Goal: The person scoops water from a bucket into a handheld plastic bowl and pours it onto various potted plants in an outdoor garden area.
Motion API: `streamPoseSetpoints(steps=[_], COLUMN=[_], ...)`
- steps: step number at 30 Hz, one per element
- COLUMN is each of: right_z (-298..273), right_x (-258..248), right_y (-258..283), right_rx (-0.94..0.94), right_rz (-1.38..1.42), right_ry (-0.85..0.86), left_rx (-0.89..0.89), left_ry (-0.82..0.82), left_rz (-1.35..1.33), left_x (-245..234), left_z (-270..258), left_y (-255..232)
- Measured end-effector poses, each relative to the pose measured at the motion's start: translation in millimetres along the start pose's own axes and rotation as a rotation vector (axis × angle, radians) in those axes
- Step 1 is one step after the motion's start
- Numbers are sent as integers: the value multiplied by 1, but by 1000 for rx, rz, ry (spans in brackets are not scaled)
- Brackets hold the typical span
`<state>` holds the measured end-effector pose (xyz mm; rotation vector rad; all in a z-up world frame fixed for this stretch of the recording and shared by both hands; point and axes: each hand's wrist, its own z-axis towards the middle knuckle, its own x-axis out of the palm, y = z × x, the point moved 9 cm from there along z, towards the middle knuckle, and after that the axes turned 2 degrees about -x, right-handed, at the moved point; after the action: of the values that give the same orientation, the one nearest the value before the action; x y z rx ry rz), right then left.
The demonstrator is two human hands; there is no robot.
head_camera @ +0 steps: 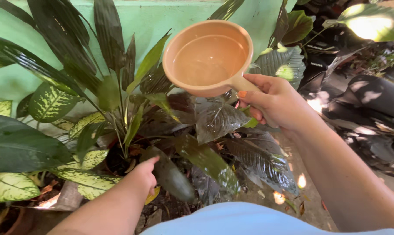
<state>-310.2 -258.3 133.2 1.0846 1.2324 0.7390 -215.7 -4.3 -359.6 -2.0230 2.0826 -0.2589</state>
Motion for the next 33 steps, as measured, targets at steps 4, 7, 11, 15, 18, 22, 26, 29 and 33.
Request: streamPoseSetpoints(steps=[4, 7, 11, 15, 18, 22, 26, 29, 33], right_z=[1, 5, 8, 9, 11, 20, 27, 37, 37], right_x=[-13, -13, -5, 11, 31, 57, 87, 97, 112], right_y=[0, 2, 15, 33, 50, 63, 66, 59, 86], right_rx=[2, -10, -59, -60, -117, -110, -176, -183, -776], right_rz=[-23, 70, 2, -56, -75, -284, -452, -545, -708], right_ry=[-65, -42, -57, -52, -15, 4, 59, 53, -18], left_rx=[-101, 1, 150, 117, 116, 60, 80, 129, 214], left_ry=[259, 526, 466, 458, 574, 659, 597, 641, 629], left_rz=[-405, -607, -773, -871, -983, -1062, -1109, -1068, -1011], left_x=[37, 64, 51, 27, 18, 0, -19, -15, -10], left_z=[-20, -13, -30, -45, -53, -72, -78, -79, -79], left_y=[5, -31, -96, -145, -185, -213, -230, -259, -290])
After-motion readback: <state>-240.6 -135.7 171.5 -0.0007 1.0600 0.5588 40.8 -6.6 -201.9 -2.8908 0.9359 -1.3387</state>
